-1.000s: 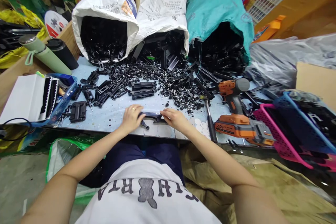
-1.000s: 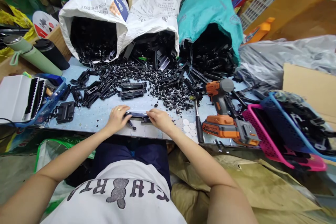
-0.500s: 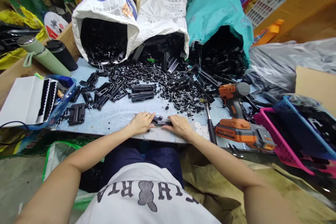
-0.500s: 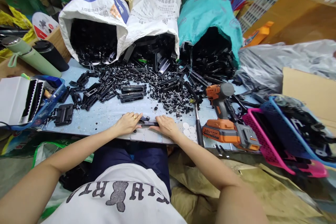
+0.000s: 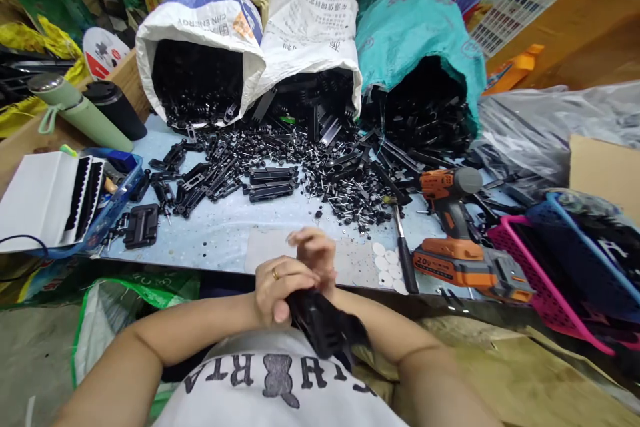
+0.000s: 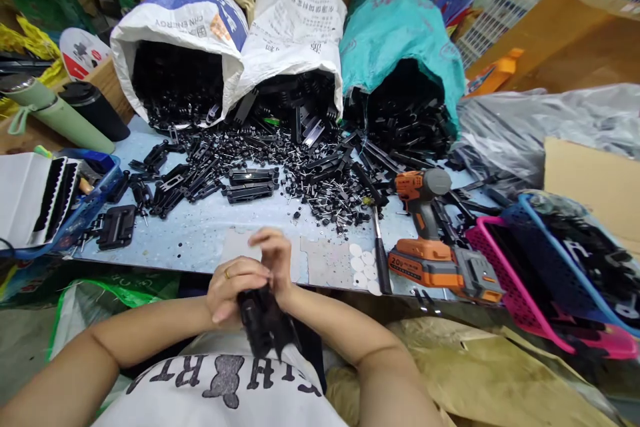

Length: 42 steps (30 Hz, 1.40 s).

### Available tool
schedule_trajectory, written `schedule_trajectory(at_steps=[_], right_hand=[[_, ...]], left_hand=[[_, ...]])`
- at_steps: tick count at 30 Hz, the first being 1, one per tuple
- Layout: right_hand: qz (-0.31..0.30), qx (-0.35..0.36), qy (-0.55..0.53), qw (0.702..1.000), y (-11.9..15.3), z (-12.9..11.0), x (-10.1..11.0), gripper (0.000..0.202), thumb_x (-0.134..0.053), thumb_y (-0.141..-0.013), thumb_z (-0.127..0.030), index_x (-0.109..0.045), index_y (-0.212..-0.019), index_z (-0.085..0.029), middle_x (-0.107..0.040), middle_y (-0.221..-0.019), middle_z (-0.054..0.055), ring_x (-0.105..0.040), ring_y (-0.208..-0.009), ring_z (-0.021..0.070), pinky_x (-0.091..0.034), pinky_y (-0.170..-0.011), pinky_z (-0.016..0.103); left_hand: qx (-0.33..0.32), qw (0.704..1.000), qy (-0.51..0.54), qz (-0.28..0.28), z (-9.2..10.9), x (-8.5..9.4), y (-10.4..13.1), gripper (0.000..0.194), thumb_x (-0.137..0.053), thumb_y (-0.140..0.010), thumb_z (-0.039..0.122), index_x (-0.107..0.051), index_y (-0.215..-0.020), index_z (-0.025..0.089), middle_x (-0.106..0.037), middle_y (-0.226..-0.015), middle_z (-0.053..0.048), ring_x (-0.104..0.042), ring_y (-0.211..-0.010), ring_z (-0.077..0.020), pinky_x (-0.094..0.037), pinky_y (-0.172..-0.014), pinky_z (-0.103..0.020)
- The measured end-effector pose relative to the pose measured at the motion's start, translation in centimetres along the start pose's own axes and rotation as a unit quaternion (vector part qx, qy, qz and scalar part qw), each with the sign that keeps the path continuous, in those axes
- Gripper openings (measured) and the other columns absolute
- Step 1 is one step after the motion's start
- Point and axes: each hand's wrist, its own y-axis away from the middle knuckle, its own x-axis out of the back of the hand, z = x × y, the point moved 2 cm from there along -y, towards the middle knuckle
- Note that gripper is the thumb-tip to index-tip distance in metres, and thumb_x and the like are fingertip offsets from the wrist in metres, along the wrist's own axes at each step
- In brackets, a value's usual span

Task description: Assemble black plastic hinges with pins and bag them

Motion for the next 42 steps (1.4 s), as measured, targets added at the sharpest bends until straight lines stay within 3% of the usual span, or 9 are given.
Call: schedule_trajectory(at_steps=[7, 11, 16, 19, 23, 29, 33, 37, 42], right_hand=[[-0.031, 0.042, 0.255, 0.966, -12.0, 9.9, 2.6, 0.027, -0.036, -0.090, -0.036, -0.049, -0.105, -0.017, -0.051, -0.116, 0.014, -0.043, -0.113, 0.0222, -0.033, -0.098, 0.039], [-0.156, 0.041, 0.505, 0.848, -21.0, 15.7, 6.9, 0.031, -0.033, -0.089, -0.017, -0.054, -0.112, -0.013, -0.046, -0.129, 0.014, -0.036, -0.120, 0.0249, -0.032, -0.096, 0.040], [-0.312, 0.098, 0.628, 0.706, -28.4, 20.9, 7.6, 0.034, -0.031, -0.086, -0.008, -0.058, -0.107, -0.010, -0.046, -0.131, 0.016, -0.028, -0.129, 0.0249, -0.020, -0.104, 0.051], [-0.327, 0.095, 0.671, 0.659, -30.6, 23.2, 7.2, 0.029, -0.036, -0.083, -0.009, -0.062, -0.097, -0.010, -0.055, -0.120, 0.014, -0.033, -0.127, 0.0240, -0.015, -0.106, 0.054], [-0.330, 0.146, 0.682, 0.636, -31.6, 24.1, 7.2, 0.027, -0.038, -0.083, -0.011, -0.064, -0.083, -0.014, -0.062, -0.094, 0.008, -0.044, -0.114, 0.0221, -0.013, -0.107, 0.056], [-0.306, 0.148, 0.647, 0.683, -31.2, 20.2, 8.9, 0.028, -0.037, -0.084, -0.009, -0.064, -0.084, -0.016, -0.058, -0.081, 0.006, -0.043, -0.114, 0.0224, -0.009, -0.109, 0.053], [-0.226, 0.074, 0.559, 0.794, -27.5, 14.9, 9.5, 0.036, -0.043, -0.089, -0.026, -0.051, -0.121, -0.010, -0.056, -0.101, 0.012, -0.050, -0.103, 0.0237, -0.026, -0.104, 0.047], [-0.206, -0.011, 0.379, 0.902, -19.0, 10.4, 8.0, 0.046, -0.031, -0.095, -0.039, -0.042, -0.131, -0.012, -0.053, -0.108, 0.012, -0.052, -0.099, 0.0200, -0.041, -0.092, 0.034], [-0.323, -0.047, 0.379, 0.866, -6.6, 7.4, 6.4, 0.052, -0.033, -0.093, -0.048, -0.041, -0.134, -0.017, -0.053, -0.104, 0.011, -0.054, -0.088, 0.0195, -0.044, -0.077, 0.030]], left_hand=[[-0.146, 0.973, -0.178, 0.003, -3.3, 1.6, -4.0, 0.051, -0.059, -0.076, 0.055, -0.061, -0.116, 0.024, -0.060, -0.109, -0.013, -0.050, -0.110, -0.0307, -0.036, -0.093, -0.044], [-0.216, 0.911, -0.351, 0.005, -5.3, 2.3, -6.5, 0.033, -0.042, -0.092, 0.030, -0.054, -0.122, 0.023, -0.061, -0.106, -0.011, -0.052, -0.102, -0.0248, -0.033, -0.091, -0.046], [-0.126, 0.906, -0.402, 0.049, -5.7, 4.8, -10.7, 0.036, -0.048, -0.089, 0.031, -0.052, -0.123, 0.019, -0.059, -0.110, -0.013, -0.048, -0.105, -0.0270, -0.031, -0.091, -0.047], [-0.034, 0.910, -0.396, 0.115, -6.4, 9.2, -12.4, 0.041, -0.045, -0.089, 0.034, -0.048, -0.126, 0.016, -0.056, -0.116, -0.015, -0.046, -0.110, -0.0270, -0.030, -0.094, -0.045], [0.216, 0.864, -0.413, 0.190, -10.4, 17.1, -13.3, 0.039, -0.043, -0.082, 0.019, -0.052, -0.118, 0.007, -0.054, -0.113, -0.021, -0.047, -0.106, -0.0333, -0.039, -0.082, -0.044], [0.310, 0.882, -0.332, 0.124, -15.2, 22.1, -13.9, 0.034, -0.049, -0.083, 0.033, -0.060, -0.104, 0.009, -0.057, -0.108, -0.022, -0.049, -0.106, -0.0358, -0.040, -0.084, -0.046], [0.169, 0.898, -0.320, 0.250, -11.6, 20.3, -12.5, 0.038, -0.037, -0.089, 0.028, -0.052, -0.118, 0.008, -0.055, -0.114, -0.020, -0.048, -0.111, -0.0310, -0.034, -0.095, -0.045], [0.025, 0.969, -0.164, 0.181, -6.9, 12.5, -8.3, 0.040, -0.031, -0.093, 0.030, -0.050, -0.122, 0.011, -0.055, -0.118, -0.014, -0.050, -0.110, -0.0225, -0.038, -0.096, -0.034], [0.026, 0.968, -0.239, 0.064, -5.5, 3.5, -2.6, 0.034, -0.040, -0.090, 0.027, -0.054, -0.118, 0.012, -0.058, -0.105, -0.015, -0.051, -0.099, -0.0267, -0.042, -0.086, -0.041]])
